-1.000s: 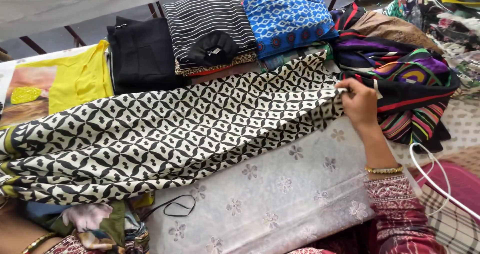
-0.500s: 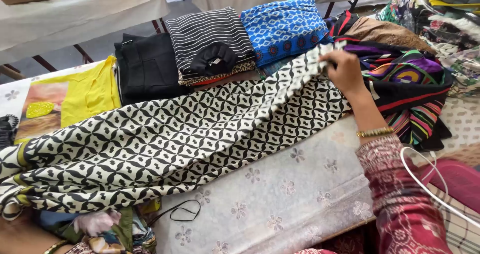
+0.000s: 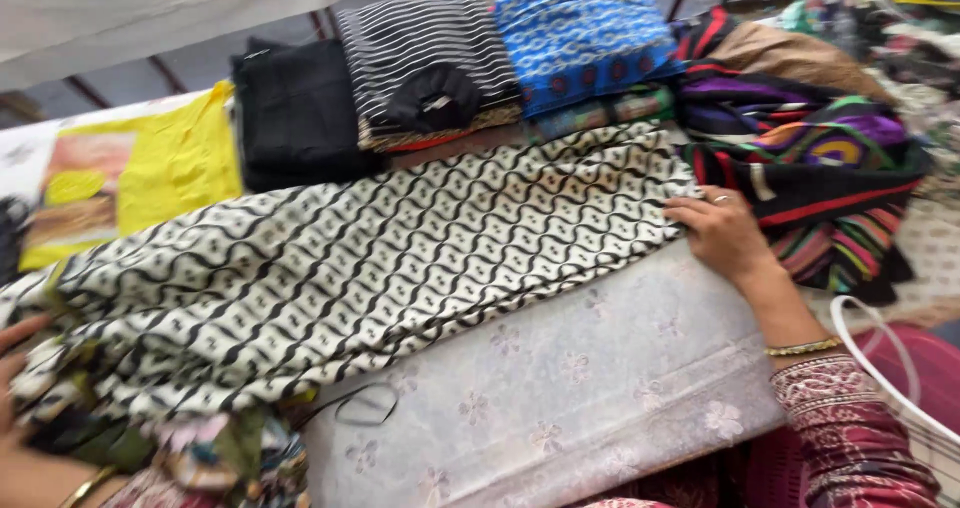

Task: The person folds several pieces of clothing on a table covered with a floral tablecloth. They fold a black and white patterned top, a colorful abstract print top, and a striped top, stacking them neatly. Finally, they unfold a brown patterned garment.

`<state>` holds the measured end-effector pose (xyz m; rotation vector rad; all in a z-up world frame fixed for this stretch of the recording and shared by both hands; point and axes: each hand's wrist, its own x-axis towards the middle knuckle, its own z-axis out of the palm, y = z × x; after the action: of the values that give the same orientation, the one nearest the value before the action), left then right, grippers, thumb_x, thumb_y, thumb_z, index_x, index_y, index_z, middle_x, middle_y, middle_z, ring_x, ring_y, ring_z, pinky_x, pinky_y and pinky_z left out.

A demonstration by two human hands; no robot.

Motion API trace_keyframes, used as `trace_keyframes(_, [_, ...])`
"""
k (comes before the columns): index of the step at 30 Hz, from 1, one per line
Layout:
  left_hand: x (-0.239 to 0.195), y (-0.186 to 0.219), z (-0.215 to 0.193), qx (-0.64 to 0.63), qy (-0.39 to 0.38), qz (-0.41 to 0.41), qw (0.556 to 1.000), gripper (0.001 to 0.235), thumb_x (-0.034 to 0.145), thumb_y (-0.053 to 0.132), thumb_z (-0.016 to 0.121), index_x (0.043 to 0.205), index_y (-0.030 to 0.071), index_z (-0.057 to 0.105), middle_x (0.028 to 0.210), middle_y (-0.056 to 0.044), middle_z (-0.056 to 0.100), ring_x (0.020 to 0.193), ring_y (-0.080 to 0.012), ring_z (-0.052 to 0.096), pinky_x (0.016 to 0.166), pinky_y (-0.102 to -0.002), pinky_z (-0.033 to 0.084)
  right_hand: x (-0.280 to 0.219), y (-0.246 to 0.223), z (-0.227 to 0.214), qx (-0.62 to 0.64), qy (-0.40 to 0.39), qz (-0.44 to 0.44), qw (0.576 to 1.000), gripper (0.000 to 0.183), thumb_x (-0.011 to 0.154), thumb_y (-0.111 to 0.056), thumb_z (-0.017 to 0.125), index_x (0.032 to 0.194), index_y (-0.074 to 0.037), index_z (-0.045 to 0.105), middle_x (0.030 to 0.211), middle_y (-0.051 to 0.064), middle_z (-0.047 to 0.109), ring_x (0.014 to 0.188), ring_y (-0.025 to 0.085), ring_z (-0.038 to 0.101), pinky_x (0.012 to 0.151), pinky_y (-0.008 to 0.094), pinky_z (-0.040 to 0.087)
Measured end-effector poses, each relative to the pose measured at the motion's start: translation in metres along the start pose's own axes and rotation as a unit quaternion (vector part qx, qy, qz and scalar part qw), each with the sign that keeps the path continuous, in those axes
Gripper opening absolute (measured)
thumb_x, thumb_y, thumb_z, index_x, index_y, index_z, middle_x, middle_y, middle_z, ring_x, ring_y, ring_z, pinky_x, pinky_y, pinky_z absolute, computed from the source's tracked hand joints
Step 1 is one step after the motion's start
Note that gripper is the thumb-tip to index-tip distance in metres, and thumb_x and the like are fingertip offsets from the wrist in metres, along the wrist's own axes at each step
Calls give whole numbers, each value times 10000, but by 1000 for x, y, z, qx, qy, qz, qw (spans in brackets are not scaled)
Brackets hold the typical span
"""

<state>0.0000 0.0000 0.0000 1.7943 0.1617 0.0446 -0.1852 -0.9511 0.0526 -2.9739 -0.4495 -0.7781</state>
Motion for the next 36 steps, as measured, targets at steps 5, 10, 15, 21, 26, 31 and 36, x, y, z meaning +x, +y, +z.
trace_keyframes(5, [-39,76,34,114,103,-22,988,410,963,-52,549,1307,71,736,1057,-108,747,799,-401,514,609,-396,454,-8,18,26,-119,46,40,991,245,852,-30,631,958,-203,768,1032,-29,753,1056,226,660,946,391,465])
trace_keyframes(10, [-64,124,65,-2,78,-96,992,319,993,-1,542,1242,51,734,1017,-33,744,736,-80,688,655,-246,559,-28,39,25,-158,114,131,972,261,910,-37,617,1016,-231,755,1035,-35,712,981,210,587,937,356,418])
trace_keyframes(15, [-67,135,74,-69,114,-99,986,314,1013,34,554,1264,79,737,1040,-72,752,758,-126,687,637,-300,558,-49,52,20,-168,113,166,965,306,882,-23,586,1058,-227,731,1056,-27,701,942,223,590,883,331,453])
trace_keyframes(21, [-57,82,21,-115,62,38,991,521,978,-25,583,1493,18,654,1245,-117,713,943,-147,695,804,-265,577,-56,3,-24,-81,2,223,972,258,910,-63,635,1007,-256,776,1018,-54,729,892,205,696,778,330,560])
trace_keyframes(26, [-76,96,25,-125,14,127,984,598,946,-69,584,1540,-41,523,1364,-167,666,1093,-200,696,922,-331,577,-67,-9,-43,-92,-75,258,959,326,830,-87,665,1033,-313,781,1039,-118,734,820,190,708,730,327,577])
trace_keyframes(31, [-67,90,22,-219,-29,111,969,610,1003,-53,505,1608,-15,438,1411,-204,645,1129,-250,702,976,-397,598,-74,-18,-45,-98,-114,275,950,318,802,-106,701,1013,-330,783,1071,-128,726,824,205,710,741,353,585])
trace_keyframes(36, [-71,110,26,-231,30,60,971,657,984,97,481,1638,154,484,1354,-70,690,1054,-219,731,782,-383,620,-83,-12,-26,-104,-101,206,968,278,750,-123,711,930,-320,790,969,-119,697,945,175,661,829,333,565])
